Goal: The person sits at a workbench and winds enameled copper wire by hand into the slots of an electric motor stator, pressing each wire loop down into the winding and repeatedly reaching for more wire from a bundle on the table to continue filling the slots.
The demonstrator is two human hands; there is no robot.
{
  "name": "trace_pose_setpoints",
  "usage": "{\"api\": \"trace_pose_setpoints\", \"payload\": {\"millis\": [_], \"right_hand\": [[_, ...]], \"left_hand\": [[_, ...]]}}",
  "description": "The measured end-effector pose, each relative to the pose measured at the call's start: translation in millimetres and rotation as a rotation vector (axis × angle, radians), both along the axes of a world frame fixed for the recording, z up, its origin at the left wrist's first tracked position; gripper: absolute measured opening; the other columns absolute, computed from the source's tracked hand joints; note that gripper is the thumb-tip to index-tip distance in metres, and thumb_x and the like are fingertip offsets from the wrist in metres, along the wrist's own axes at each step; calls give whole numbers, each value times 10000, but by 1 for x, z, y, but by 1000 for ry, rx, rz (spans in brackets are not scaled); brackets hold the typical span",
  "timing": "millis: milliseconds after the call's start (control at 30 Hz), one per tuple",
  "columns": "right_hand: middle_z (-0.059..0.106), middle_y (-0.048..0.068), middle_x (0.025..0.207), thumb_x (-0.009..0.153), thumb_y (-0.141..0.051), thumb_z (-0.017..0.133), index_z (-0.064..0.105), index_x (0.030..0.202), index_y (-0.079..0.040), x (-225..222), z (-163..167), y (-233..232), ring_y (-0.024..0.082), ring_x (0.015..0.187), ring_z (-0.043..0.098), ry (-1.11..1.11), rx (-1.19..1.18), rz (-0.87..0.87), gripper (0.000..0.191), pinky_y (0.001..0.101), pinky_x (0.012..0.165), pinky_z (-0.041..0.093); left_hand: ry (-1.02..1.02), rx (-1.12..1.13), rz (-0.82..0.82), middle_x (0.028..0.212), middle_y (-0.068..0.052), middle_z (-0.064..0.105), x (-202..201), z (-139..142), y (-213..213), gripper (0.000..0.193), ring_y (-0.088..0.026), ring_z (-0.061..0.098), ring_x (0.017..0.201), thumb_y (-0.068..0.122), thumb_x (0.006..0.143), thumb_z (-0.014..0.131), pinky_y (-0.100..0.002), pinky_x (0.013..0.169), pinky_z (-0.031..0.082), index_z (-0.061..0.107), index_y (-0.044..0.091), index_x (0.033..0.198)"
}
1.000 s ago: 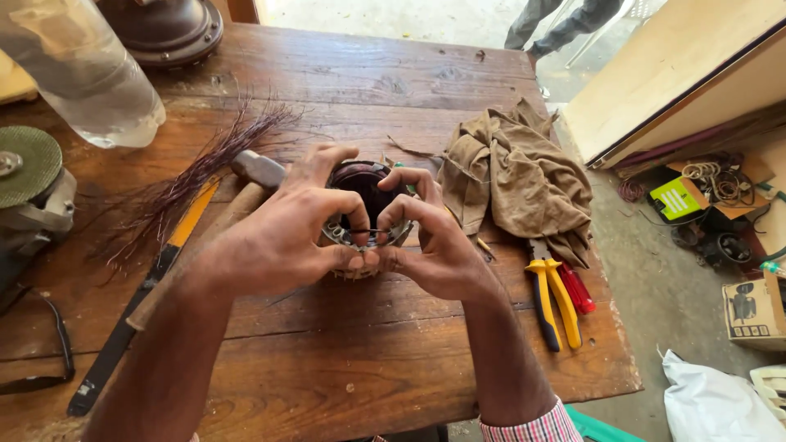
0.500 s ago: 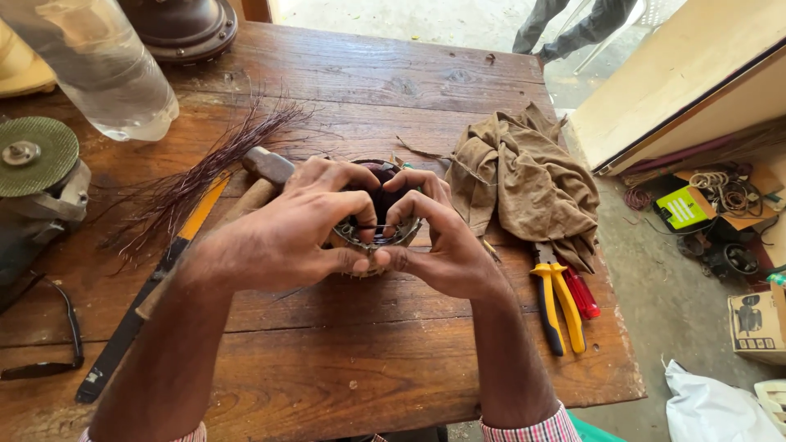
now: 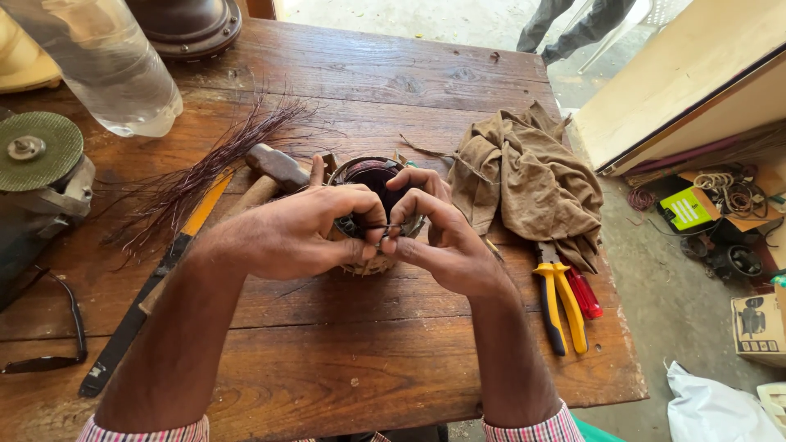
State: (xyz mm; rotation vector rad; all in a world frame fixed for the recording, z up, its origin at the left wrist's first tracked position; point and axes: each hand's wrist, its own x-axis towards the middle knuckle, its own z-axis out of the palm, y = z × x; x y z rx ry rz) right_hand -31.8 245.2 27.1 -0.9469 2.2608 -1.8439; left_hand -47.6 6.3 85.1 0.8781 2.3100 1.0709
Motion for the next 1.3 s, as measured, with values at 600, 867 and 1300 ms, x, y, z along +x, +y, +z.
{"api": "trace_pose_setpoints", "payload": {"millis": [600, 867, 1300], "right_hand": [[449, 64, 1355, 857, -74, 853, 611, 921, -119, 2, -10, -10, 170, 1315, 413, -111, -226, -36, 254, 354, 1111, 401], [516, 82, 1358, 818, -98, 875, 634, 891, -124, -1, -7, -7, 185, 1310, 456, -71, -176, -67, 253, 371, 1100, 411], [640, 64, 1200, 882, -161, 889, 707, 1073, -85, 0, -3, -24, 178, 1154, 645, 512, 29, -535, 275, 339, 989, 572]], "left_hand": [[127, 134, 33, 1024, -34, 650, 6, 0, 6, 88, -173, 638, 1035, 154, 853, 770, -442, 1019, 423, 747, 94, 913], [34, -40, 161, 1045, 18, 788, 8, 16, 2, 312, -132, 731, 938, 233, 847, 696, -393, 893, 599, 755, 235, 1153], [523, -143, 173, 982, -43, 790, 2, 8, 1, 258, -169, 722, 832, 343, 874, 730, -385, 776, 597, 770, 169, 1061]]}}
